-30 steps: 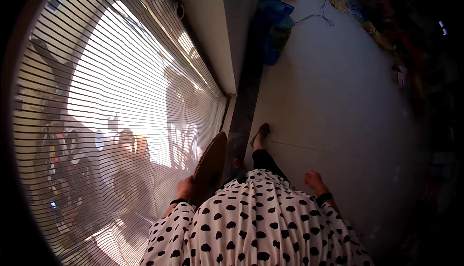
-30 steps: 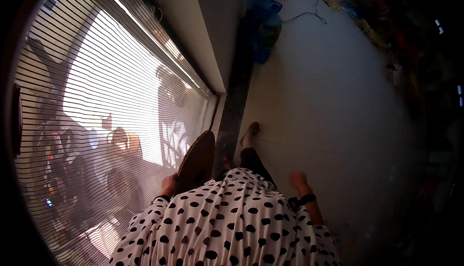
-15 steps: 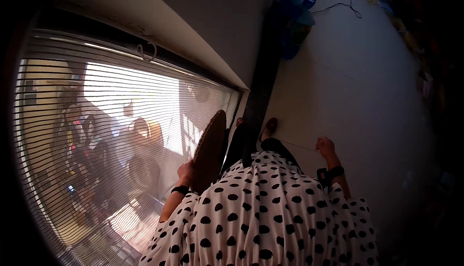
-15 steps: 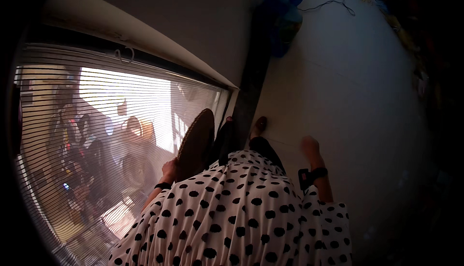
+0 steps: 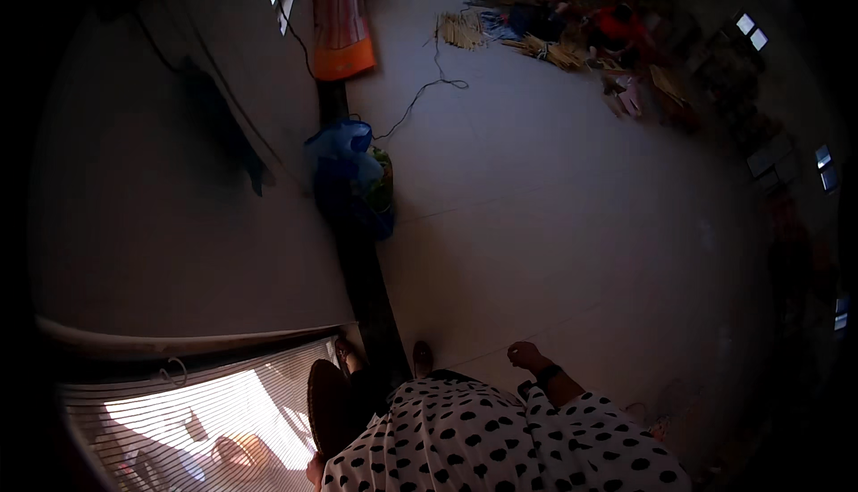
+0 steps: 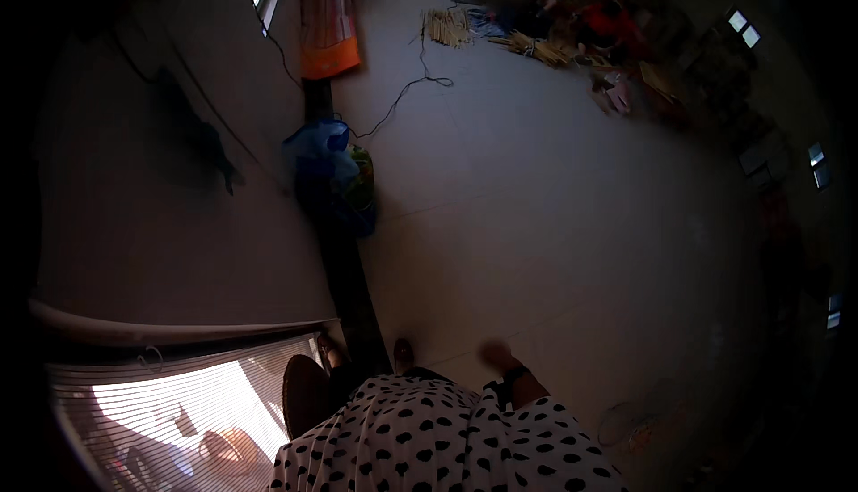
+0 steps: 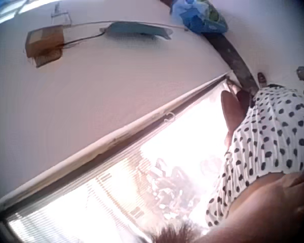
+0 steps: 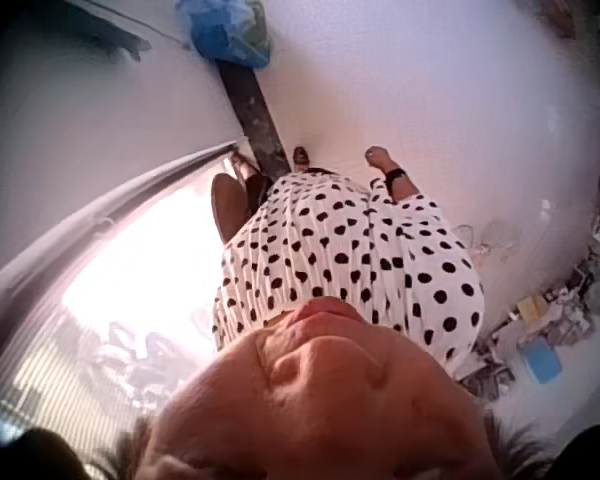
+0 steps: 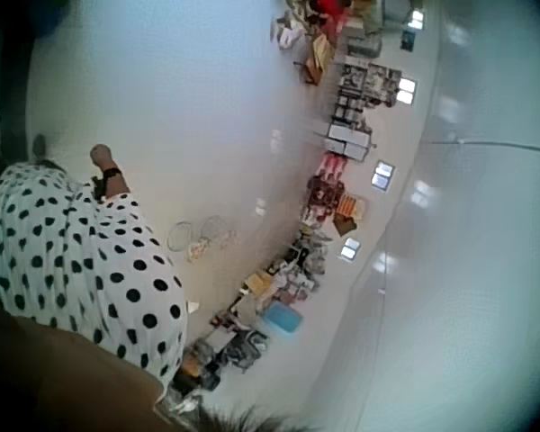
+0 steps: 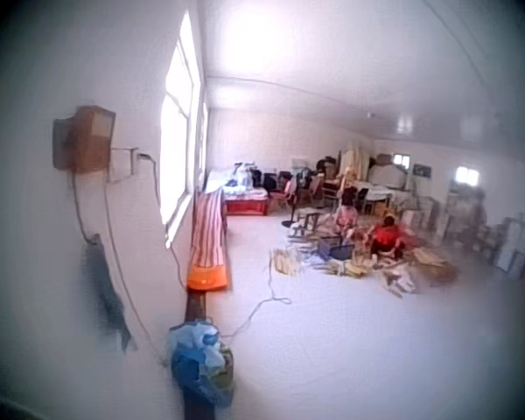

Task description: The person sits on a mat on the floor and handles a bundle of bamboo sticks, aligning them and inspecting the weave. They briefly walk to an outdoor area to pick up a round bamboo mat and return to the room. The person then resumes sitting and continues to manipulate the bamboo sticks, preparing them for weaving.

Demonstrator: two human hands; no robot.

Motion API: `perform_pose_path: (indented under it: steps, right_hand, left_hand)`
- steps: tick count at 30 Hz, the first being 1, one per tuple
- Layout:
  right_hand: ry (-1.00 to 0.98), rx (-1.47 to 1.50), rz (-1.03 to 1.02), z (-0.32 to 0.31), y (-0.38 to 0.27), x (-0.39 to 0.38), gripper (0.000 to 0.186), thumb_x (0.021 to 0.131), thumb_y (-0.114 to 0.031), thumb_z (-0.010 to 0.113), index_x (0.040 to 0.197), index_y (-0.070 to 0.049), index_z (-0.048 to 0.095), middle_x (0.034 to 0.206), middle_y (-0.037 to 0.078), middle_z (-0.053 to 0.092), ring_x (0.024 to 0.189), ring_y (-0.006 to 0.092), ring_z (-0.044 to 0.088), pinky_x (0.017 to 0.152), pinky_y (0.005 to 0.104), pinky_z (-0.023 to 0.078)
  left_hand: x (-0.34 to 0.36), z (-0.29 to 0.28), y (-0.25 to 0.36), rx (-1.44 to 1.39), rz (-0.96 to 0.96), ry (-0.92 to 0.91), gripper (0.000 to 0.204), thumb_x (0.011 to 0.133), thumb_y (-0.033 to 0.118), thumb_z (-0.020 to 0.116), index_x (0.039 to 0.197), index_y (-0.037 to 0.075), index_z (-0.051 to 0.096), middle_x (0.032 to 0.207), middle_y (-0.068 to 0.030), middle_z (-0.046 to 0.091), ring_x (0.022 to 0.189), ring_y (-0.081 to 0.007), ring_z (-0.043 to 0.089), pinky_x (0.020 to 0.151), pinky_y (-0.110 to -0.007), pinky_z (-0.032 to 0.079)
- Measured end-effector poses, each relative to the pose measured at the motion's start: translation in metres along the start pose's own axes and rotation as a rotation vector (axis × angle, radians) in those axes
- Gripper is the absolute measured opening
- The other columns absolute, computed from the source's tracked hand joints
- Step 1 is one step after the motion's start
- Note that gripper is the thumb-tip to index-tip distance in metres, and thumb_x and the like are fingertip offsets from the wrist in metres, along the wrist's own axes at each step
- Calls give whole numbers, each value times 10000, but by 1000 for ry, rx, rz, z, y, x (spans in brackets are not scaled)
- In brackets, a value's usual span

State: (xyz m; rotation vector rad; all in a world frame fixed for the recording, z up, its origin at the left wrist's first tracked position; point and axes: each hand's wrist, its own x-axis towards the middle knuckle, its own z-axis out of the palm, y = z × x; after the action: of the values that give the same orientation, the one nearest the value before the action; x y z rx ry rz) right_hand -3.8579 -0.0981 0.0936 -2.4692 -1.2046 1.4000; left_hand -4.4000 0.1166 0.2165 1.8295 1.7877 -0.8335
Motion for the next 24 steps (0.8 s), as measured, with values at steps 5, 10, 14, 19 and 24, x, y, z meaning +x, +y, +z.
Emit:
perform_pose_path:
  steps: [5, 10, 14, 19, 24]
  right_hand:
    - [82, 24, -44, -15, -12, -9, 293, 776, -251, 543, 933, -10, 597, 760, 111, 644, 639, 183, 642, 613, 305, 512]
    - [179, 326, 51, -36, -33, -20, 291, 767, -242, 535, 938, -16, 600, 749, 107, 647, 633, 178, 644, 636, 290, 506]
    - [254, 131, -23, -33, 0, -5, 291, 760, -234, 534, 950, -25, 601, 753, 105, 648, 647, 171, 646, 649, 279, 503]
    - [178, 387, 222, -83, -19, -23, 338, 725, -315, 522, 923, -67, 634, 874, 142, 629, 848, 272, 589, 773, 333, 460]
    - [298, 512, 220, -137, -7, 2, 302, 766, -230, 536, 989, -34, 593, 803, 118, 640, 709, 203, 629, 676, 296, 487]
  left_hand:
    - [63, -63, 85, 102, 195, 26, 219, 782, 269, 482, 937, 124, 538, 788, -139, 621, 765, -334, 602, 624, -446, 478]
    - [92, -100, 141, 166, 309, 33, 225, 780, 269, 486, 943, 124, 540, 794, -133, 622, 771, -329, 602, 628, -442, 479]
    - [104, -116, 169, 210, 353, 29, 230, 778, 269, 490, 948, 124, 542, 799, -128, 623, 777, -325, 603, 631, -438, 479]
    - [120, -127, 198, 240, 357, -3, 236, 776, 270, 494, 954, 124, 545, 804, -121, 625, 783, -320, 603, 635, -434, 480]
    - [142, -132, 234, 268, 348, -58, 242, 774, 270, 499, 960, 124, 547, 810, -115, 626, 790, -316, 603, 639, -430, 481]
